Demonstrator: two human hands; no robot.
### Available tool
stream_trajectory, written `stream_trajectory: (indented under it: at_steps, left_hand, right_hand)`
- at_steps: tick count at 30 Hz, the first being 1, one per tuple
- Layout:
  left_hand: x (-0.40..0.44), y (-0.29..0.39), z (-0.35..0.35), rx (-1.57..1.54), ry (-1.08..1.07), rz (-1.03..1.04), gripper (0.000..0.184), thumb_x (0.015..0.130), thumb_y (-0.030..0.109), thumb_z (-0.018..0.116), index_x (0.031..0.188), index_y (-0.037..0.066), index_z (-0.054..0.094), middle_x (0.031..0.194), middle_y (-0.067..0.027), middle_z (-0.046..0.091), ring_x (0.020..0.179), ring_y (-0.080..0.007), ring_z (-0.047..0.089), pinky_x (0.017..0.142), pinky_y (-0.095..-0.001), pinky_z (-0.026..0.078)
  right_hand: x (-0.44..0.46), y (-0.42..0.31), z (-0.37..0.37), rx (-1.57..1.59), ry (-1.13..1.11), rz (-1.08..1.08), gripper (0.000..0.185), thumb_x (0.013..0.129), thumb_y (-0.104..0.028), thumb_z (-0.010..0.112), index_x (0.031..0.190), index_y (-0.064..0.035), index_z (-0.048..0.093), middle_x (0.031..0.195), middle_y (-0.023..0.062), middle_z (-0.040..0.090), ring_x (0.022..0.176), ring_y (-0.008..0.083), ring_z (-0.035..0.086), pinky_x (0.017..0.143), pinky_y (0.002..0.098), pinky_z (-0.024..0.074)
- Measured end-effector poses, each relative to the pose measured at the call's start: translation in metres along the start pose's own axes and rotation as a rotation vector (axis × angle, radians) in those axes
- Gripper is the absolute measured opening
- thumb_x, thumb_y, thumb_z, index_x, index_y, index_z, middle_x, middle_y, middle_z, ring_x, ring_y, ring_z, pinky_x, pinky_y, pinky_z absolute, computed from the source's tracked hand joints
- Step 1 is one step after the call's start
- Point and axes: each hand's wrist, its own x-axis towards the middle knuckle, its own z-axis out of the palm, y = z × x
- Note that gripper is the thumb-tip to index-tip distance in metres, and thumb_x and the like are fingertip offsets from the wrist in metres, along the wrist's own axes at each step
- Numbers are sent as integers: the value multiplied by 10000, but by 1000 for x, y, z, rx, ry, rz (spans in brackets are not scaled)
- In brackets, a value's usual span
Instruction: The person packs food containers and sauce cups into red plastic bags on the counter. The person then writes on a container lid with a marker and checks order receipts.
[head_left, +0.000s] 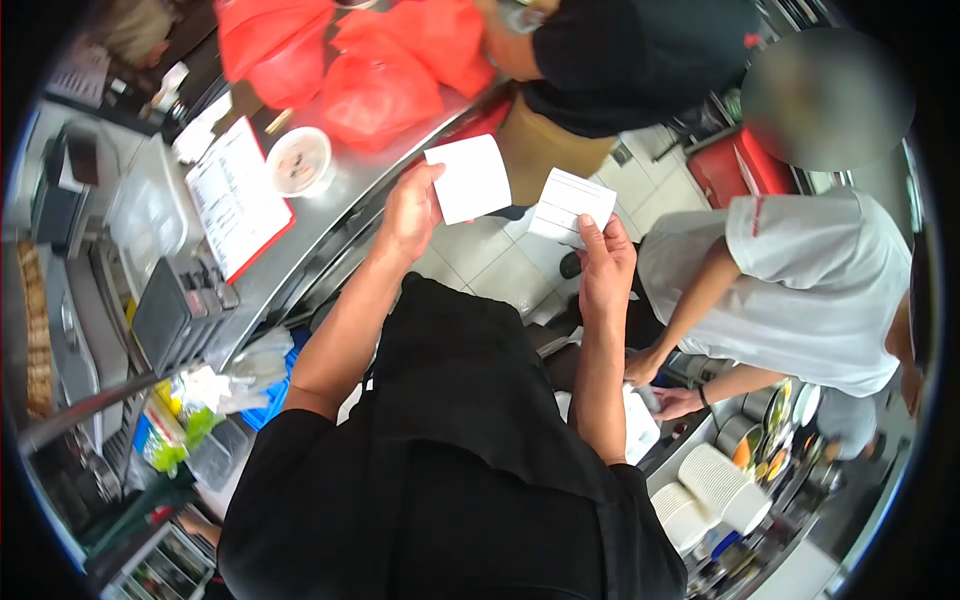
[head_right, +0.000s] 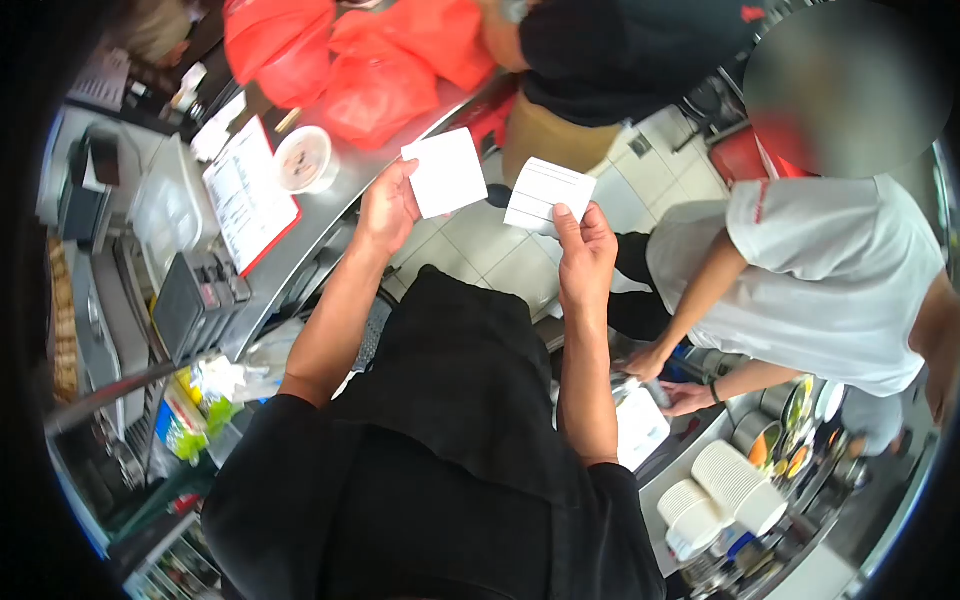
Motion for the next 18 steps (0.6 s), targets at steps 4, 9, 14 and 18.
stream_trajectory:
  at_steps: [4, 9, 14, 18]
  left_hand:
    - [7, -32, 38, 68, -111, -98, 421, 891, 233, 405, 1192, -47, 495, 1101, -148, 603, 990, -269, 605, 783, -410, 505]
    - [34, -58, 77, 101, -224, -171, 361, 881, 183, 429, 1127, -63, 525, 1107, -139, 601, 1049, -230, 581, 948, -371, 426]
    - [72, -84, 91, 139, -400, -333, 359, 884, 135, 427, 1165, -71, 514, 1156, -133, 584, 1095, -212, 553, 967, -346, 407]
    - [91, -107, 89, 247, -575, -421, 494, 902, 182, 430, 1322, -76, 404, 1346, -150, 461, 1307, -234, 376, 1106, -372, 239]
  right_hand:
    - [-15, -7, -41, 1, 106, -57, 213, 908, -129, 579, 1083, -8, 584, 977, 46, 649, 837, 99, 590, 736, 258, 449]
    - [-5, -8, -75, 69, 272, -128, 210, 902, -117, 576, 1074, 4, 573, 998, 64, 641, 871, 118, 596, 769, 273, 460]
    - [21, -16, -90, 155, 450, -224, 207, 903, -90, 556, 1084, 10, 562, 1007, 83, 643, 879, 137, 614, 783, 297, 484]
    - [45, -26, -112, 177, 577, -289, 217, 899, -90, 559, 1092, 9, 557, 1009, 74, 647, 888, 140, 621, 799, 300, 490]
